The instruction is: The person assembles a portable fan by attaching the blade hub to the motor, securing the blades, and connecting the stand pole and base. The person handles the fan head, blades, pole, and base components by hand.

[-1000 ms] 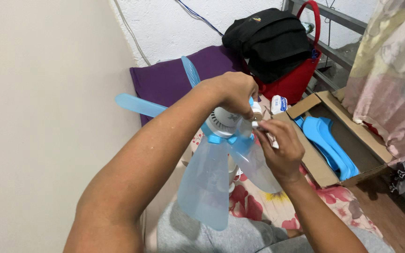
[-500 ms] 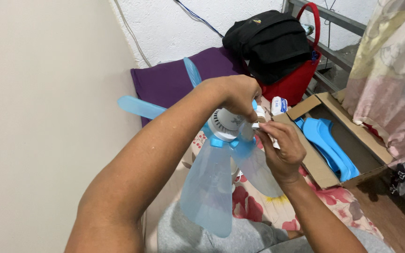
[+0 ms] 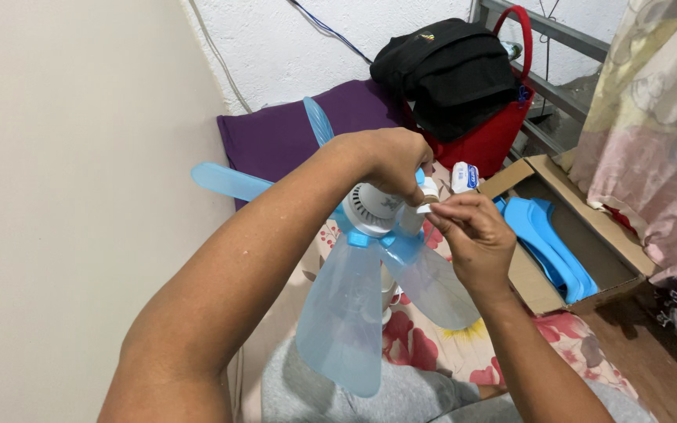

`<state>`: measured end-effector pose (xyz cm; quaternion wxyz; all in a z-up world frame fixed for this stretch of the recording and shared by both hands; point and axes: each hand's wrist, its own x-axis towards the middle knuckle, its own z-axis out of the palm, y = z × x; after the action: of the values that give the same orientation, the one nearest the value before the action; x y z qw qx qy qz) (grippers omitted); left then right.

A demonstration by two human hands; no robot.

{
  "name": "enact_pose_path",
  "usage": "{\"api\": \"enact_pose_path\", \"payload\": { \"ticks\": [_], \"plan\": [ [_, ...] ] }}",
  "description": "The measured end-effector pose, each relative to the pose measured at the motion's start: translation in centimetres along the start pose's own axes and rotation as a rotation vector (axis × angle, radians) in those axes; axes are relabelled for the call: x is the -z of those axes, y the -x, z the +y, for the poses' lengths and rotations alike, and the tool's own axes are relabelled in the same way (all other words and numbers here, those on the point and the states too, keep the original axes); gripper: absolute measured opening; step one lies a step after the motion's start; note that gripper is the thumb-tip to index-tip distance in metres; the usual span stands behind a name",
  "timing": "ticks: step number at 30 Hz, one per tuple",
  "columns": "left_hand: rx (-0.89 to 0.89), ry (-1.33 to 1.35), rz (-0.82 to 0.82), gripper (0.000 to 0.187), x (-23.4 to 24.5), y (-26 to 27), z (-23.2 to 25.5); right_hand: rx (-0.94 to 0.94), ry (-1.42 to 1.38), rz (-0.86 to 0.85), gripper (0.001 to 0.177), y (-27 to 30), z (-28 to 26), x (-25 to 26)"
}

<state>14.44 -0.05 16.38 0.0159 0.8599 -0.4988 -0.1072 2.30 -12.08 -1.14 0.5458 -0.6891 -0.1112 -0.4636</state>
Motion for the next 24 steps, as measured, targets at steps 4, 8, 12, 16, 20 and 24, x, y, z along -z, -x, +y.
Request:
{"api": "enact_pose_path", "payload": {
  "ticks": [4,8,12,16,20,24],
  "plan": [
    [-0.024,-0.007,-0.026,0.074,0.1,0.2,-0.1,-0.068,-0.088,0.022,0.014,-0.1,0.0,0.0],
    [0.009,0.019,-0.055,0.079,-0.1,0.5,0.0,-0.075,-0.066,0.023,0.013,-0.1,-0.3,0.1],
    [-0.028,-0.034,0.008,0.082,-0.4,0.3,0.0,-0.199,-0.202,0.042,0.012,-0.5,-0.4,0.0],
    [-0.049,-0.029,0.036,0.076,-0.6,0.4,-0.1,-0.263,-0.182,0.058,0.011,-0.9,-0.7,0.1],
    [-0.049,-0.01,0.045,0.075,-1.0,0.6,0.2,-0.109,0.06,0.003,0.009,-0.9,-1.6,0.6],
    [-0.077,0.007,0.084,0.077,-1.3,1.0,-0.1,-0.008,0.138,-0.042,0.01,-1.1,-1.9,0.6]
  ]
}}
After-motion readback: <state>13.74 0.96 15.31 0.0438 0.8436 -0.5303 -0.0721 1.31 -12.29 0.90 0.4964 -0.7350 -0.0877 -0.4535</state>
